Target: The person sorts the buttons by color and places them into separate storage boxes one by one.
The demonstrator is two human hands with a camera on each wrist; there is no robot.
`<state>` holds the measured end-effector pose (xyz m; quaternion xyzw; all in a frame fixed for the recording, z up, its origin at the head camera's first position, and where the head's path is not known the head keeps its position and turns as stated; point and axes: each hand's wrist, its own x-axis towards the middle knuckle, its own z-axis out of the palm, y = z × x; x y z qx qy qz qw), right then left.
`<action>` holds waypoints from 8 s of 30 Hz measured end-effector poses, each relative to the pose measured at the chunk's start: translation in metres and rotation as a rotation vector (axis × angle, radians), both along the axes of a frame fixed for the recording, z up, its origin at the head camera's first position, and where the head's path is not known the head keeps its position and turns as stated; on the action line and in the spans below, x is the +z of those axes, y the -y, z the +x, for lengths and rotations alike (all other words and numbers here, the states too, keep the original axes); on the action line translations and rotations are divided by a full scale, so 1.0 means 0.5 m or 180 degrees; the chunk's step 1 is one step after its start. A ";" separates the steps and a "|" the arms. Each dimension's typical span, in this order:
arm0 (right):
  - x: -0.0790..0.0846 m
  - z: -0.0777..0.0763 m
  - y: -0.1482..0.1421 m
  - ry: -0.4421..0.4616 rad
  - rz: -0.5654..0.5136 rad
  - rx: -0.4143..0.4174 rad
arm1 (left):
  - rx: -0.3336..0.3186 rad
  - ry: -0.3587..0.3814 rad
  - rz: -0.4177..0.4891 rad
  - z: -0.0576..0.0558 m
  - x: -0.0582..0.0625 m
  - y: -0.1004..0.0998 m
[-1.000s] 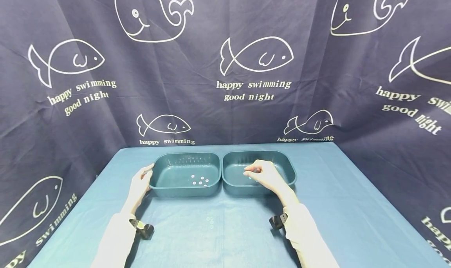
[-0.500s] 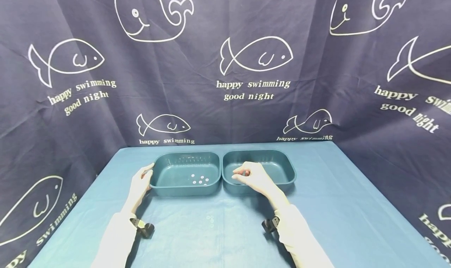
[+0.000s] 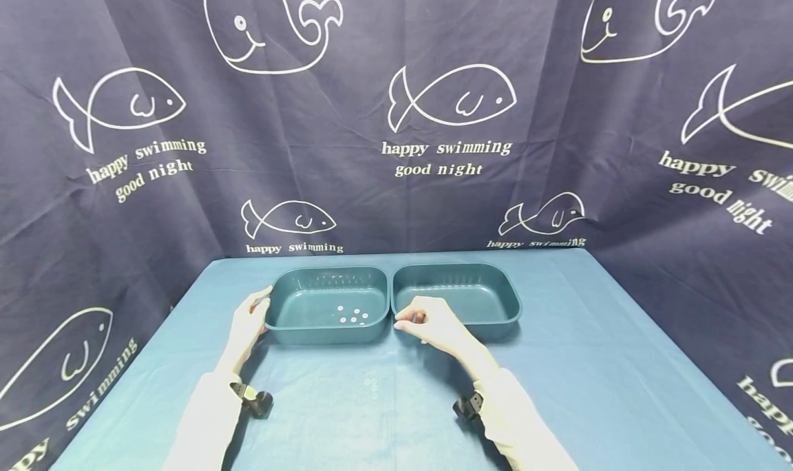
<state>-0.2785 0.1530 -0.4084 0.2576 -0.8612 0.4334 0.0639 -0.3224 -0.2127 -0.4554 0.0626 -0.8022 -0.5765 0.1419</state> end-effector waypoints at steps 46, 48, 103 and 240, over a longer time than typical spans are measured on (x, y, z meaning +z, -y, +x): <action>-0.062 0.032 0.063 -0.0039 0.0884 0.1065 | 0.0005 -0.0007 -0.0019 -0.001 -0.001 0.002; -0.063 0.032 0.063 -0.0054 0.0921 0.1079 | 0.0006 -0.0032 -0.0016 0.000 -0.001 0.002; -0.073 0.029 0.074 0.0385 0.0718 0.1067 | -0.0049 0.0036 0.0003 -0.001 -0.001 0.002; -0.016 -0.090 -0.157 0.0033 0.0655 -0.1294 | 0.0006 -0.0084 0.0019 -0.001 -0.004 0.001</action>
